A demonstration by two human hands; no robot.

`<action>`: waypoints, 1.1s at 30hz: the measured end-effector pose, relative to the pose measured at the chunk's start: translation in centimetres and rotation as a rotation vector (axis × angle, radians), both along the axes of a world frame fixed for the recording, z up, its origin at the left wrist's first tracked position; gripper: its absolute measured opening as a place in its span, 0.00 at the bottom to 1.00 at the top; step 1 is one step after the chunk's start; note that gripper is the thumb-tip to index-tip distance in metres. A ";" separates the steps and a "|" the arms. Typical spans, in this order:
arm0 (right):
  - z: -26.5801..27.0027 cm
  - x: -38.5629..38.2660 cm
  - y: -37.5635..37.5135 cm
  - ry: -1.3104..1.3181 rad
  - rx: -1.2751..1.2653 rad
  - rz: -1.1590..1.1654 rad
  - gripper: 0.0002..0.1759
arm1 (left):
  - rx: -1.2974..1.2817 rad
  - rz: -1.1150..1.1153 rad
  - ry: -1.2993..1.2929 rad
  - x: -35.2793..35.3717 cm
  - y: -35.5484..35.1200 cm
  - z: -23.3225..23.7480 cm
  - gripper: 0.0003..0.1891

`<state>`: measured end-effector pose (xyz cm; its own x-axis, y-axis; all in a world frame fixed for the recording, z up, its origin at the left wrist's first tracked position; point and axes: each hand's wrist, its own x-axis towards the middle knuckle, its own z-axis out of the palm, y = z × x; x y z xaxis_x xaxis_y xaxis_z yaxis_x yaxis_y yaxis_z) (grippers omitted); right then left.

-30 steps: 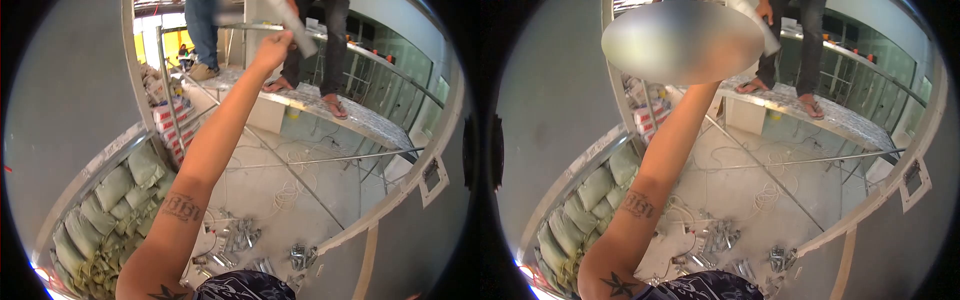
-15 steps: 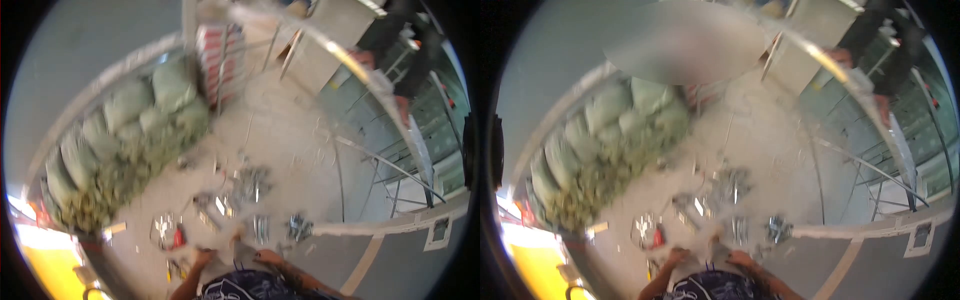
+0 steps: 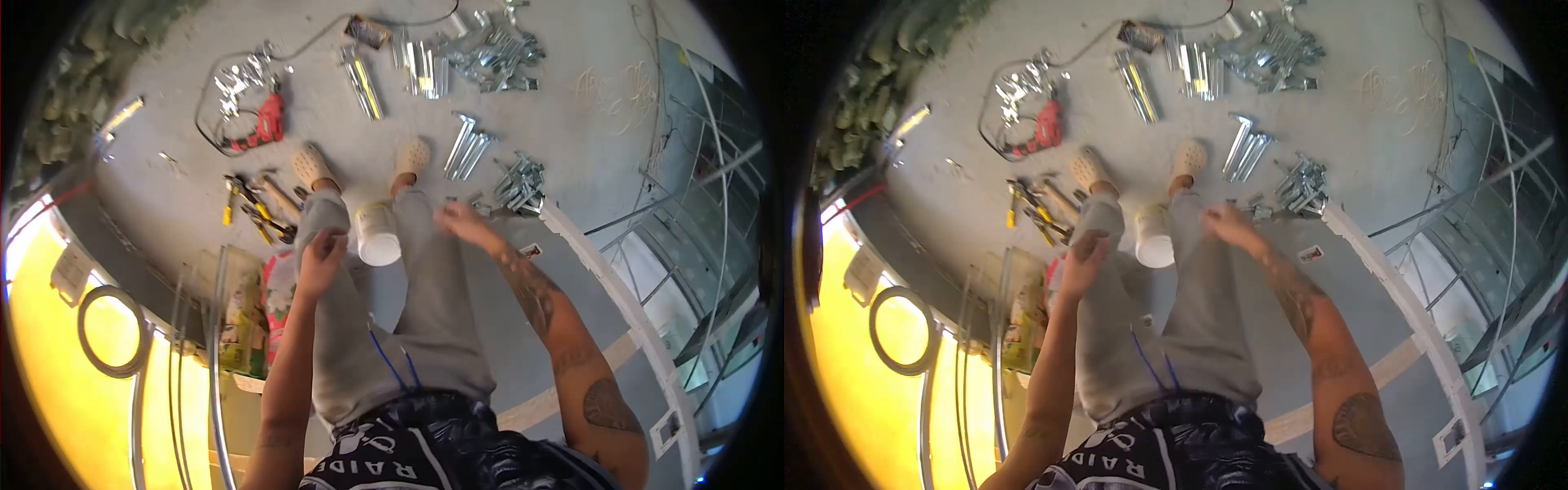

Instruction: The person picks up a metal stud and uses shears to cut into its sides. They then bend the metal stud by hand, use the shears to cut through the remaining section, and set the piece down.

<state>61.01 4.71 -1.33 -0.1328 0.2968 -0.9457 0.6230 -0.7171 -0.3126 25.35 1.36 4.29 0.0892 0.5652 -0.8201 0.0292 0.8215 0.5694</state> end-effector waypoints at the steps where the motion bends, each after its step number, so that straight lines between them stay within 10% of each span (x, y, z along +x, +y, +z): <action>1: -4.0 1.3 0.5 -0.086 0.084 -0.011 0.19 | -0.027 0.017 -0.008 0.9 0.7 -0.6 0.14; 3: -13.2 4.5 1.1 -0.281 0.227 0.034 0.21 | 0.207 -0.361 0.046 1.3 3.4 -2.7 0.14; 9: -34.9 19.4 -3.3 -0.509 0.117 0.167 0.32 | 0.135 0.303 0.541 -12.7 0.7 -17.9 0.15; 14: -41.6 21.5 -4.0 -0.674 0.200 0.054 0.34 | -0.295 0.199 0.570 -25.1 -24.8 -38.0 0.12; 17: -41.8 20.9 -3.7 -0.480 0.195 0.004 0.21 | -0.691 -0.340 0.926 -19.2 -28.2 -40.8 0.17; 25: -39.7 21.9 -0.3 -0.451 0.188 0.150 0.16 | -0.281 0.258 1.224 -8.3 -25.9 -43.7 0.49; 33: -31.7 26.0 0.2 -0.425 0.468 -0.002 0.17 | -0.159 0.286 1.182 -10.3 -25.0 -44.0 0.42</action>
